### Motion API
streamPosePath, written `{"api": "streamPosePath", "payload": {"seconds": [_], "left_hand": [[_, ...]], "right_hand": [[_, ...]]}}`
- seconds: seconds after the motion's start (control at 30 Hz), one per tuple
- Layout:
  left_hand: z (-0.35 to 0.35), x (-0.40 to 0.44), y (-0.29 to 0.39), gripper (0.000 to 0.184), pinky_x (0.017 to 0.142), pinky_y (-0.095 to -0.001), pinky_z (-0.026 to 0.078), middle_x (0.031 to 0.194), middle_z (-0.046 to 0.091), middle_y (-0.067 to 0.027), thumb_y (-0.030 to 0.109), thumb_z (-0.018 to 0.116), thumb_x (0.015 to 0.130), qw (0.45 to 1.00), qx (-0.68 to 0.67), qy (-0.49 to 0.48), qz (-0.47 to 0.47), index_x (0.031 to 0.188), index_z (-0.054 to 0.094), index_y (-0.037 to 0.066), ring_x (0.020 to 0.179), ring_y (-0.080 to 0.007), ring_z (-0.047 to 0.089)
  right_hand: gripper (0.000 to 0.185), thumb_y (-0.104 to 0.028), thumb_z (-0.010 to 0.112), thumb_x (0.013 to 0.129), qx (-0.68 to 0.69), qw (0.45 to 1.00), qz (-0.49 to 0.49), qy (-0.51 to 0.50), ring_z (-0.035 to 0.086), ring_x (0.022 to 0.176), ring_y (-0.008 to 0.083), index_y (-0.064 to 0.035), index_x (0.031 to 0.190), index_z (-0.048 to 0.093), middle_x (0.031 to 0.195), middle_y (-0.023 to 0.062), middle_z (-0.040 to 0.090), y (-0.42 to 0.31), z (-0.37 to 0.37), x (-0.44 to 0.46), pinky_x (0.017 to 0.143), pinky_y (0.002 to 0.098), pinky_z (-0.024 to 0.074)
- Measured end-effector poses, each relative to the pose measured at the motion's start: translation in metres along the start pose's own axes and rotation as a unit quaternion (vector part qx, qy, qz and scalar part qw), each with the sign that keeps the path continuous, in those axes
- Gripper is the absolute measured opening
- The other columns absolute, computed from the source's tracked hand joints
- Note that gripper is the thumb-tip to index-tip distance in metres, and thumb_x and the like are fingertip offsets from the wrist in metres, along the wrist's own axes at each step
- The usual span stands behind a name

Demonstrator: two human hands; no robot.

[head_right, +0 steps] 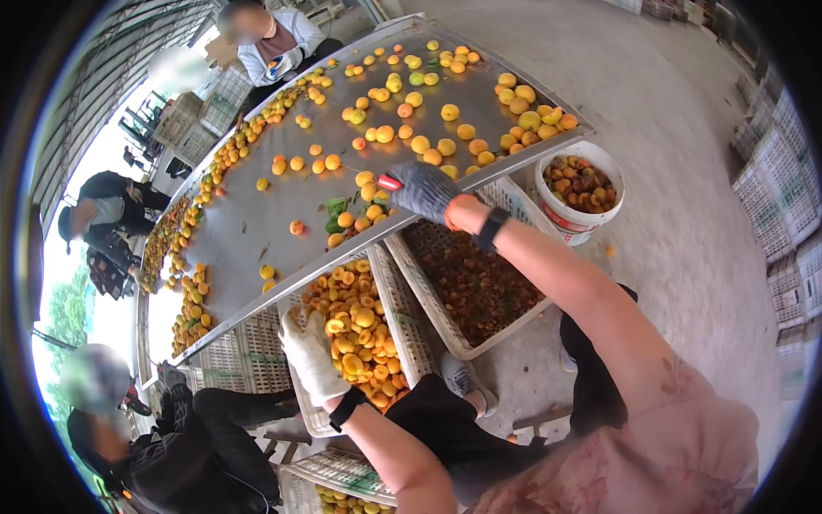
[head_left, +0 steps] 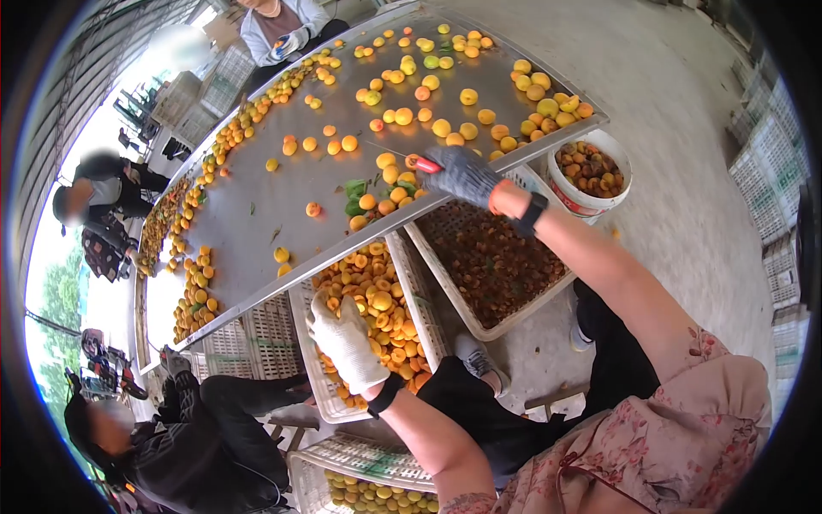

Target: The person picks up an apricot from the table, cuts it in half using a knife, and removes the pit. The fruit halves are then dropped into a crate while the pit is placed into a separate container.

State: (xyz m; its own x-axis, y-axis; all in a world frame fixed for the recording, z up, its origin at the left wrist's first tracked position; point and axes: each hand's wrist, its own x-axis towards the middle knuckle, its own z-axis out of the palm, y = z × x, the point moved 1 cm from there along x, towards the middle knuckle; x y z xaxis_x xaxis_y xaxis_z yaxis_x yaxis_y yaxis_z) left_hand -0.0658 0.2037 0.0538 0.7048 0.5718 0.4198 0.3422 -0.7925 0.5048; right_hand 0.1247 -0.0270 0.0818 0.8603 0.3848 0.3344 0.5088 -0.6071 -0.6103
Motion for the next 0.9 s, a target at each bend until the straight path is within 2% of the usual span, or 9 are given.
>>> {"api": "streamPosePath", "payload": {"seconds": [0.07, 0.1, 0.23, 0.33, 0.53, 0.67, 0.73, 0.8, 0.9], "left_hand": [[0.007, 0.003, 0.014, 0.036, 0.064, -0.0313, 0.048, 0.100, 0.057, -0.0161, 0.016, 0.064, 0.079, 0.988, -0.128, -0.032, -0.078, 0.110, 0.057, 0.000, 0.078, -0.0221, 0.055], [0.005, 0.000, 0.027, 0.036, 0.064, -0.0302, 0.047, 0.100, 0.058, -0.0162, 0.015, 0.063, 0.080, 0.993, -0.108, -0.021, -0.037, 0.112, 0.056, -0.002, 0.078, -0.0218, 0.055], [0.017, 0.000, 0.046, 0.034, 0.086, -0.0340, 0.044, 0.106, 0.060, -0.0195, 0.018, 0.061, 0.083, 0.976, -0.182, -0.111, -0.047, 0.110, 0.057, -0.002, 0.097, -0.0278, 0.058], [0.017, 0.000, 0.046, 0.033, 0.085, -0.0342, 0.045, 0.107, 0.060, -0.0188, 0.016, 0.061, 0.083, 0.980, -0.155, -0.121, -0.041, 0.111, 0.057, -0.002, 0.095, -0.0275, 0.059], [0.028, -0.001, 0.043, 0.031, 0.080, -0.0250, 0.045, 0.103, 0.061, -0.0105, 0.010, 0.059, 0.086, 0.937, -0.305, -0.139, -0.097, 0.112, 0.055, -0.005, 0.090, -0.0140, 0.056], [0.031, -0.004, 0.050, 0.027, 0.076, -0.0230, 0.044, 0.101, 0.061, -0.0058, 0.007, 0.057, 0.086, 0.879, -0.439, -0.122, -0.140, 0.111, 0.056, -0.004, 0.087, -0.0117, 0.055], [0.024, -0.003, 0.060, 0.023, 0.069, -0.0214, 0.043, 0.096, 0.060, -0.0026, 0.007, 0.056, 0.087, 0.797, -0.540, -0.129, -0.237, 0.109, 0.057, -0.002, 0.082, -0.0083, 0.053], [0.020, -0.003, 0.067, 0.021, 0.062, -0.0196, 0.040, 0.093, 0.060, -0.0009, 0.007, 0.057, 0.087, 0.775, -0.576, -0.113, -0.233, 0.107, 0.059, 0.000, 0.077, -0.0058, 0.050], [0.018, -0.002, 0.073, 0.021, 0.063, -0.0193, 0.041, 0.093, 0.060, -0.0012, 0.007, 0.056, 0.087, 0.758, -0.600, -0.115, -0.229, 0.106, 0.059, 0.000, 0.077, -0.0066, 0.051]], "right_hand": [[0.019, -0.021, 0.064, 0.075, -0.022, 0.998, 0.014, -0.051, 0.061, 0.073, 0.0327, -0.0085, 0.089, 0.063, 0.077, 0.0129, 0.064, -0.004, 0.020, 0.028, 0.066, 0.0407, 0.0468], [0.020, -0.020, 0.062, 0.073, -0.045, 0.994, 0.032, -0.097, 0.061, 0.077, 0.0363, -0.0092, 0.090, 0.064, 0.081, 0.0150, 0.064, 0.004, 0.040, 0.041, 0.068, 0.0425, 0.0472], [0.023, -0.021, 0.063, 0.072, -0.134, 0.978, 0.031, -0.155, 0.064, 0.082, 0.0342, -0.0055, 0.089, 0.068, 0.085, 0.0194, 0.066, -0.014, 0.105, 0.070, 0.072, 0.0430, 0.0507], [0.027, -0.025, 0.064, 0.075, -0.146, 0.974, 0.017, -0.170, 0.064, 0.084, 0.0340, -0.0047, 0.092, 0.068, 0.089, 0.0194, 0.066, -0.016, 0.128, 0.079, 0.073, 0.0432, 0.0506], [0.029, -0.024, 0.065, 0.074, -0.161, 0.964, -0.015, -0.212, 0.063, 0.086, 0.0370, -0.0025, 0.094, 0.067, 0.094, 0.0215, 0.064, -0.016, 0.124, 0.079, 0.074, 0.0431, 0.0493], [0.024, -0.017, 0.060, 0.073, -0.127, 0.968, -0.043, -0.214, 0.063, 0.085, 0.0365, -0.0013, 0.091, 0.065, 0.090, 0.0209, 0.064, 0.002, 0.127, 0.081, 0.072, 0.0429, 0.0494], [0.021, -0.014, 0.058, 0.073, -0.120, 0.973, -0.026, -0.197, 0.063, 0.084, 0.0364, -0.0026, 0.089, 0.066, 0.088, 0.0200, 0.064, 0.011, 0.125, 0.081, 0.071, 0.0440, 0.0492], [0.019, -0.014, 0.059, 0.072, -0.051, 0.984, 0.034, -0.169, 0.062, 0.082, 0.0363, -0.0034, 0.087, 0.066, 0.087, 0.0191, 0.064, 0.015, 0.115, 0.077, 0.071, 0.0448, 0.0488], [0.020, -0.017, 0.062, 0.071, -0.134, 0.969, -0.066, -0.198, 0.062, 0.083, 0.0357, -0.0057, 0.088, 0.066, 0.087, 0.0185, 0.064, 0.030, 0.119, 0.083, 0.071, 0.0444, 0.0488]]}}
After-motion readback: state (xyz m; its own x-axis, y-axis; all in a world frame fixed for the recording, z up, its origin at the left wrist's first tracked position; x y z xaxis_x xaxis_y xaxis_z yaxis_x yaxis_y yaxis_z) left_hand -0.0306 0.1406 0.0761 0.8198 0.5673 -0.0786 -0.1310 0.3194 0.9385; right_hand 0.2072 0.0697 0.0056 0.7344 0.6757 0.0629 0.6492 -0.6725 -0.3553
